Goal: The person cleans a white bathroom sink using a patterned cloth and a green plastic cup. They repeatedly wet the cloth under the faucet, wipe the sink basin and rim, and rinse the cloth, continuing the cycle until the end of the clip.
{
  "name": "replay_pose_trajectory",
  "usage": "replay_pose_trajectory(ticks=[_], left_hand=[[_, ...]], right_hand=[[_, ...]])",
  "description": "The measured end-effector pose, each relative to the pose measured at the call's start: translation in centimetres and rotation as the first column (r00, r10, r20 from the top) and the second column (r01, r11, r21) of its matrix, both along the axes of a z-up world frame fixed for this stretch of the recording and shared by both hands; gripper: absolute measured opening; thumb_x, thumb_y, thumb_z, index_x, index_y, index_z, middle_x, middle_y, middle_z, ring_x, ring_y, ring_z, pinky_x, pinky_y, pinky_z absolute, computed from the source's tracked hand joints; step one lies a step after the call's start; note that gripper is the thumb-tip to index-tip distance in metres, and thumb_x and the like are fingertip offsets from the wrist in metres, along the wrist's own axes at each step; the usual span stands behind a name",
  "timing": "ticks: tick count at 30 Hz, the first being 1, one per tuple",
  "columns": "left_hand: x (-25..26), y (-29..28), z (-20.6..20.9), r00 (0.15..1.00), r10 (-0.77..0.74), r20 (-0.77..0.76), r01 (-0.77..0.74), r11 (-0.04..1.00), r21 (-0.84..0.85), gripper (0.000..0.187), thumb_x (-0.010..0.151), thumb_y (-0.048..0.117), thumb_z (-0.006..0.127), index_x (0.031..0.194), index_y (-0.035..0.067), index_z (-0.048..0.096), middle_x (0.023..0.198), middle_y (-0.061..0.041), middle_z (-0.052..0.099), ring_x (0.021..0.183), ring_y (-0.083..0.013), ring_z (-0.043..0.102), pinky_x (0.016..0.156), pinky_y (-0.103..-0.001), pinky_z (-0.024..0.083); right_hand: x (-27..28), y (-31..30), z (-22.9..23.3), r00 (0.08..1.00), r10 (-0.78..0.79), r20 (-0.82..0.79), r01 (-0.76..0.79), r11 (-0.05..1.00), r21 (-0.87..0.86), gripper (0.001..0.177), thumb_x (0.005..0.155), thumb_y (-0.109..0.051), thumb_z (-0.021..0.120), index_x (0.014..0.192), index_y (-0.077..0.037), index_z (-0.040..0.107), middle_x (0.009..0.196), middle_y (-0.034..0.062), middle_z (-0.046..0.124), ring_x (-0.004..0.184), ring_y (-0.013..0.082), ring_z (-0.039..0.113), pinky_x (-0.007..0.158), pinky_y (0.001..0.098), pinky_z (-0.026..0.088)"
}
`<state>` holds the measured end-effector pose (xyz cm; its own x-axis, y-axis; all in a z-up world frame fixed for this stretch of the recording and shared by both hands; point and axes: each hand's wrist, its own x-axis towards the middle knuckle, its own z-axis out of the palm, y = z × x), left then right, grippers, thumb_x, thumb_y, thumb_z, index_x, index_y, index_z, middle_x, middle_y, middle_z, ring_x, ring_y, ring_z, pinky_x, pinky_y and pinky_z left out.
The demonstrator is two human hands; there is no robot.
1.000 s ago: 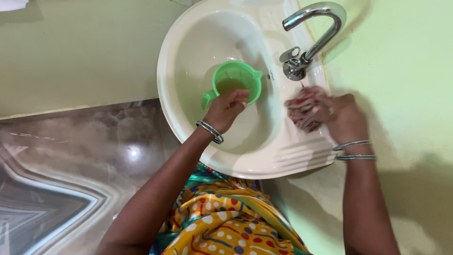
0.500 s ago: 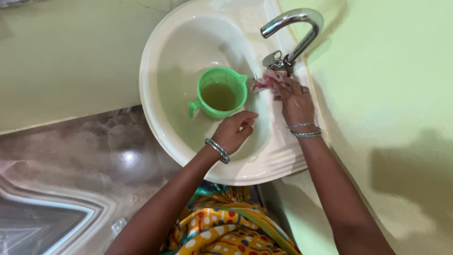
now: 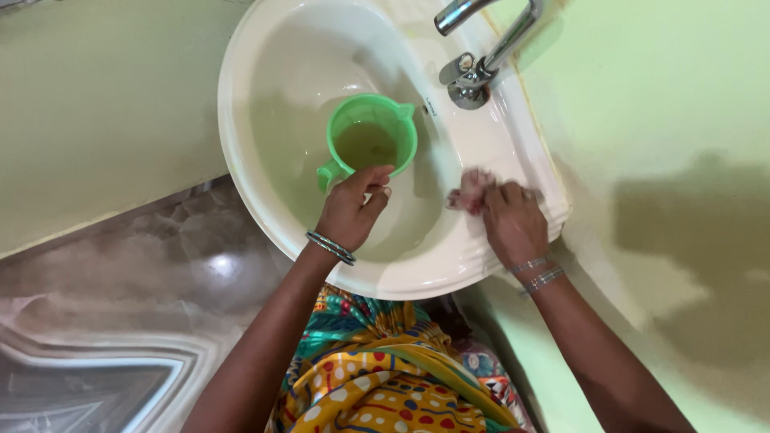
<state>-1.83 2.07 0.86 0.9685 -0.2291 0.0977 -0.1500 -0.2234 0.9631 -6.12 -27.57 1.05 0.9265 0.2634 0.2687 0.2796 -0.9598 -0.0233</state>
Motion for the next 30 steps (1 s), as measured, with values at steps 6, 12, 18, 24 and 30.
replay_pose_trajectory(ticks=[6,12,18,24,30], left_hand=[[-0.6,2.4,0.5,0.996,-0.084,0.020,0.085,0.996,-0.025,0.036,0.096,0.014,0.065,0.131,0.005,0.064,0.116,-0.012,0.075,0.101,-0.0196,0.074,0.086,-0.033,0.057],[-1.7,4.8,0.6,0.990,-0.137,-0.019,0.136,0.990,-0.042,0.035,0.097,0.014,0.064,0.130,0.006,0.064,0.116,-0.010,0.076,0.102,-0.0186,0.074,0.082,-0.033,0.056],[-2.1,5.7,-0.1,0.978,-0.207,0.010,0.207,0.977,-0.056,0.036,0.094,0.012,0.064,0.130,0.006,0.064,0.113,-0.011,0.075,0.099,-0.0199,0.075,0.081,-0.034,0.057],[-3.2,4.5,-2.8,0.948,-0.269,0.169,0.230,0.949,0.217,0.034,0.094,0.010,0.065,0.127,0.006,0.066,0.116,-0.016,0.068,0.108,-0.0357,0.065,0.094,-0.046,0.051],[-3.6,3.9,-4.9,0.917,-0.205,0.342,0.124,0.962,0.244,0.031,0.093,0.009,0.062,0.123,0.008,0.067,0.129,-0.014,0.064,0.115,-0.0338,0.060,0.097,-0.047,0.049]], right_hand=[[10.5,0.7,-4.0,0.976,-0.098,0.194,0.103,0.995,-0.015,0.030,0.100,-0.011,0.064,0.127,0.001,0.057,0.114,0.0234,0.057,0.100,0.0419,0.057,0.087,0.0513,0.051],[12.3,0.8,-4.0,0.970,-0.162,0.180,0.167,0.986,-0.011,0.050,0.087,-0.009,0.068,0.135,-0.005,0.054,0.117,0.0268,0.056,0.100,0.0446,0.056,0.086,0.0526,0.051],[0.2,1.2,-0.6,0.931,-0.302,-0.206,0.335,0.930,0.152,0.041,0.091,-0.019,0.074,0.129,-0.014,0.061,0.112,0.0229,0.057,0.106,0.0437,0.058,0.086,0.0571,0.048],[-2.8,2.5,-1.7,0.996,-0.076,0.051,0.074,0.996,0.042,0.041,0.078,-0.017,0.077,0.115,-0.006,0.065,0.118,0.0297,0.054,0.112,0.0518,0.051,0.092,0.0590,0.045],[6.6,-1.2,-4.4,0.962,-0.270,0.030,0.266,0.959,0.103,0.025,0.096,-0.003,0.064,0.121,-0.007,0.064,0.120,0.0269,0.054,0.107,0.0470,0.052,0.091,0.0557,0.045]])
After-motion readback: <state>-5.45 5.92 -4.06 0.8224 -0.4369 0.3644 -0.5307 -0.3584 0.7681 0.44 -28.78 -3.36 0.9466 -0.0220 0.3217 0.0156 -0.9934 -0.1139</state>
